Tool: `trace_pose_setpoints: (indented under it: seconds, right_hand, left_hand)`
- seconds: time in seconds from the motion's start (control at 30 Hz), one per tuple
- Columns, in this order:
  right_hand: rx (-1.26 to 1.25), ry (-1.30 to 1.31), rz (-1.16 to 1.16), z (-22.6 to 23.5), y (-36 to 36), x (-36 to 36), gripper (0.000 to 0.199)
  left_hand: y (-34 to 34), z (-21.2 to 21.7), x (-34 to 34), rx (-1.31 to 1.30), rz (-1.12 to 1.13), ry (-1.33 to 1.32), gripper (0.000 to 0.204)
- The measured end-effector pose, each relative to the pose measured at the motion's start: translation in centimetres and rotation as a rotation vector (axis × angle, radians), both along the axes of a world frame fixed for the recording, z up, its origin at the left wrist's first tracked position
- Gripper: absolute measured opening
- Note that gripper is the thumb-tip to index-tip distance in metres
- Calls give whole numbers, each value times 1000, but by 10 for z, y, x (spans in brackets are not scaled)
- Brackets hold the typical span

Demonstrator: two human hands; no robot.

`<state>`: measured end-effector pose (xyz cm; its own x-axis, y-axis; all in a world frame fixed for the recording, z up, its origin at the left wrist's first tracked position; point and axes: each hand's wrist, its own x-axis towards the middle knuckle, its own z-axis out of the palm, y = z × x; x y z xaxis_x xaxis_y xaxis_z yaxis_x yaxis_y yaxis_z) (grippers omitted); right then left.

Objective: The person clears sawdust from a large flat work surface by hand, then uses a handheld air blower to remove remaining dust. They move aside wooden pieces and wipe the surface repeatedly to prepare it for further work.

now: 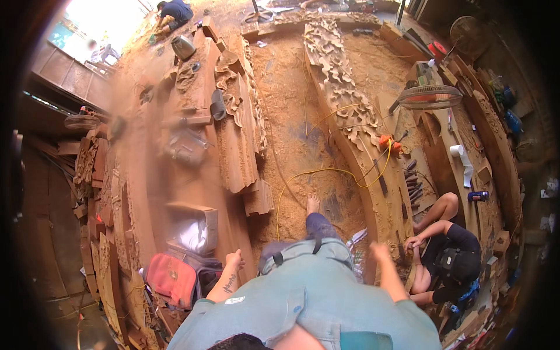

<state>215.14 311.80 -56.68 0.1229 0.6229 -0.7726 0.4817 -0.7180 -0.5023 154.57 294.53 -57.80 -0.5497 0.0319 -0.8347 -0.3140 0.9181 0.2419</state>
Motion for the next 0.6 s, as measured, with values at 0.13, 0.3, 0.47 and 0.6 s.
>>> trace_pose_setpoints:
  seconds: [0.13,0.3,0.47,0.6]
  right_hand:
    - [298,239,-517,15,230,44,25]
    - [386,238,-534,91,452,-73,24]
    - [409,109,79,66,558,-229,25]
    - [317,9,280,10,601,-275,30]
  left_hand:
    - [97,23,-5,225,-30,-10,36]
    - [267,43,-9,376,88,-69,36]
    - [421,3,-51,407,-143,26,41]
    - [551,-18,-109,396,-209,48,40]
